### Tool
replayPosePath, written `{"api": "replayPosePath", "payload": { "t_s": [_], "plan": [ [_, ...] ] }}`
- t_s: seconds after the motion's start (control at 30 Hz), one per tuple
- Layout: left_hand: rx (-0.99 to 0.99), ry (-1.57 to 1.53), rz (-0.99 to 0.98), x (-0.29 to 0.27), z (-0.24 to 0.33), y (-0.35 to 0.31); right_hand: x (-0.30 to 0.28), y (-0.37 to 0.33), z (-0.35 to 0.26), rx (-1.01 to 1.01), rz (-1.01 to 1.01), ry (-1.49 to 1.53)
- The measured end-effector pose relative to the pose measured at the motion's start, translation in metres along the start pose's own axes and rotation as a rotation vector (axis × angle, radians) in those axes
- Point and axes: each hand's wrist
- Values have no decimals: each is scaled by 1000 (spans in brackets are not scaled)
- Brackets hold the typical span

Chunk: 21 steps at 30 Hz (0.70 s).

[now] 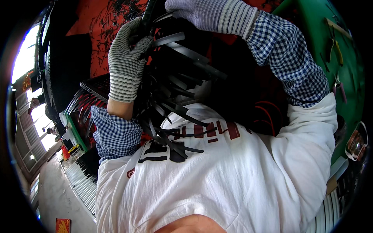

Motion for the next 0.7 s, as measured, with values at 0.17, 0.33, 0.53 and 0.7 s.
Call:
{"api": "replayPosePath", "payload": {
  "t_s": [0.17, 0.33, 0.53, 0.7],
  "plan": [
    [35, 9, 21, 2, 0, 0, -8, 8, -10, -83, 24, -74],
    [56, 61, 5, 1, 9, -2, -9, 3, -23, -123, 69, -253],
    [127, 70, -34, -3, 6, -7, -2, -14, -47, -116, 101, -394],
    [42, 21, -63, 0, 4, 1, 34, -43, -62, 99, 149, -582]
  ]
}}
Point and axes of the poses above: each hand's wrist, its own y-axis towards the middle knuckle, its own x-axis out of the palm, z = x × y, and after that the axes turned 10 degrees about z, right-handed
